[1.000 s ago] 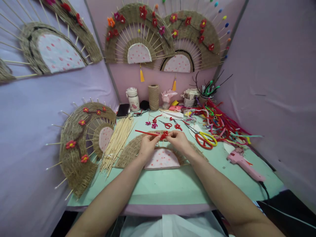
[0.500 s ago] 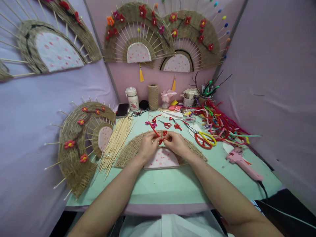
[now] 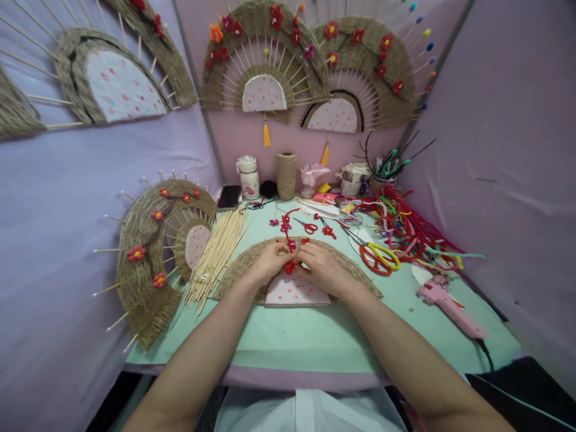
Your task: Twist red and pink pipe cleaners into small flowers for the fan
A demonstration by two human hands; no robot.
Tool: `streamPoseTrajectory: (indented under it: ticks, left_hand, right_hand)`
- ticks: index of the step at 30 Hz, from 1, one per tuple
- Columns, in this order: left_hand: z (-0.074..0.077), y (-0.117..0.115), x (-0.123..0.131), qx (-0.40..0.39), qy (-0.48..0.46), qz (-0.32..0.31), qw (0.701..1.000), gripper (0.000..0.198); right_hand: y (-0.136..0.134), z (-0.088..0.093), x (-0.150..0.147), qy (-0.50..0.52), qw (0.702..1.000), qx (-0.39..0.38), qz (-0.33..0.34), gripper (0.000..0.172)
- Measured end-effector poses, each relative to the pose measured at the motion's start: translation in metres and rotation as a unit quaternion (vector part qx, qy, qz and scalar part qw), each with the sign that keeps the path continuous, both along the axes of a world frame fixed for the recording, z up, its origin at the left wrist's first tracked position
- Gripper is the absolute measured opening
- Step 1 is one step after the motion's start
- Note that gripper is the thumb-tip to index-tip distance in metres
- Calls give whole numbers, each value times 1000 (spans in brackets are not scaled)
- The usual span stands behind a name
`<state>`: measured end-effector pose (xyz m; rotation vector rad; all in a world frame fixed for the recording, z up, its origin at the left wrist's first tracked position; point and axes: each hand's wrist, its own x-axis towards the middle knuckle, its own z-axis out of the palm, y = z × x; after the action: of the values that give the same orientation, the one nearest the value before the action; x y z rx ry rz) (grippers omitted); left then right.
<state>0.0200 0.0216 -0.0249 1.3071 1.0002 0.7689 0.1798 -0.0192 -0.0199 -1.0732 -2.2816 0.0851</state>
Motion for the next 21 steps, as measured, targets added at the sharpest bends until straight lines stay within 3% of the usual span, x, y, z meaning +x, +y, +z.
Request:
streamPoseTrajectory:
  ticks: [4,7,12,18,21]
  left_hand:
    - [0,4,1,-2,-43,79,996,20]
    - [-1,5,4,97,-28,90,991,21]
    - [-7,1,7,191,58,45,979,12]
    - [-4,-7,10,229,128,72,962,8]
    - [-3,-13,13,284,178,82,939,9]
  right_hand:
    - [3,-1,2,108,985,-64,-117,6]
    - [6,-2,7,164,960,-117,-192,6]
    - [6,-1,8,148,961,-128,-196,8]
    - [3,0,2,122,966,-116,-197,6]
    - [1,0,0,103,966,-112,-211,6]
